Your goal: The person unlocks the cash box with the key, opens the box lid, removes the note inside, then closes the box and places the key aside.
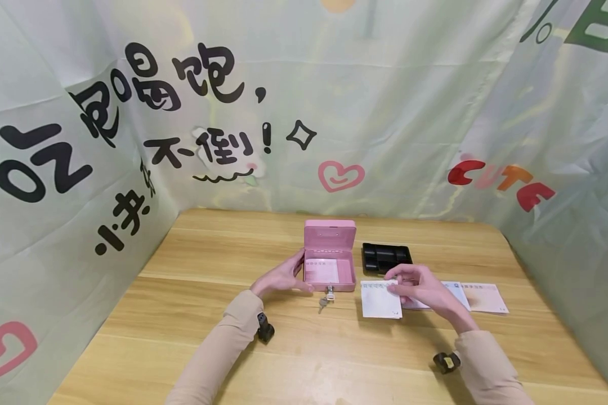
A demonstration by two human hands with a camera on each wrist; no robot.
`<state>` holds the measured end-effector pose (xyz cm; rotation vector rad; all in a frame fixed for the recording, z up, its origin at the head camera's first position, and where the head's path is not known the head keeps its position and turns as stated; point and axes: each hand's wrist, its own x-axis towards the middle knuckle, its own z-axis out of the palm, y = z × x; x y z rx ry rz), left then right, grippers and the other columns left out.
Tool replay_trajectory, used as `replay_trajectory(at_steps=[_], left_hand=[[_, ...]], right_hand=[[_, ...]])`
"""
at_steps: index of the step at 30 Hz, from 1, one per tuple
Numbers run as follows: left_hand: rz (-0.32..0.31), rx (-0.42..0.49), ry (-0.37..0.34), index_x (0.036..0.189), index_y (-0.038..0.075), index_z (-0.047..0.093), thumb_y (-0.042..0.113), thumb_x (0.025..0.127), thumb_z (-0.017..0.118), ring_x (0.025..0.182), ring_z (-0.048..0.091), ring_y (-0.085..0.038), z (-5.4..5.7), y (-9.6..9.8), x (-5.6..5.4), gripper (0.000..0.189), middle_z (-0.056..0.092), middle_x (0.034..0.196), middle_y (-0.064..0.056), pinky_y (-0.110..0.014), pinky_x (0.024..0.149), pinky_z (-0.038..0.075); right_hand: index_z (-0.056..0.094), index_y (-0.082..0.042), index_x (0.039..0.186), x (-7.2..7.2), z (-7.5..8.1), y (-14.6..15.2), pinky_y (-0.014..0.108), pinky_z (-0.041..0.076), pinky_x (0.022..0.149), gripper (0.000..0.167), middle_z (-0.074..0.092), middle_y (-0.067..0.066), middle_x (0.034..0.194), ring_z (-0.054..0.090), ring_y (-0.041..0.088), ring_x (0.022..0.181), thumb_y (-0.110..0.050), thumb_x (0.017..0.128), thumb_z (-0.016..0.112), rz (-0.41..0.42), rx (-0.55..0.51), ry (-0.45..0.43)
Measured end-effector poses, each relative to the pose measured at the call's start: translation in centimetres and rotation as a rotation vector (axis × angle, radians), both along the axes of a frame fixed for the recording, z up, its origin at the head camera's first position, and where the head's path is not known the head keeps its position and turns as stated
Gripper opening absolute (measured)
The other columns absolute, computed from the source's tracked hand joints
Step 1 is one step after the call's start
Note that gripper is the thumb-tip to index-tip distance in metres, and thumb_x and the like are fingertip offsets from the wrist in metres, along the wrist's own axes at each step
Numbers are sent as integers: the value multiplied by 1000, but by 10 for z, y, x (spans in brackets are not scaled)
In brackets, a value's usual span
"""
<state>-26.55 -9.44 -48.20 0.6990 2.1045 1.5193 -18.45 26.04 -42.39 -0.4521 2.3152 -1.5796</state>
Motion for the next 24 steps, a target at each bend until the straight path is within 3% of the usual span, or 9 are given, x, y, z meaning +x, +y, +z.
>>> replay_trajectory(at_steps=[19,24], left_hand=[[-14,-12,16,161,4,-5,-5,74,79,159,7,-33,3,0,1,122,1,171,-16,-46,132,9],[-9,-18,13,161,5,-5,-4,74,80,159,6,-34,2,1,1,122,0,171,-16,-46,132,9]], right_hand=[[61,10,111,-4,-7,23,31,58,48,27,62,-1,74,60,6,55,-9,93,67,228,94,-38],[62,11,109,-4,-10,23,34,57,45,23,66,14,72,60,5,53,-5,94,65,286,84,-5]])
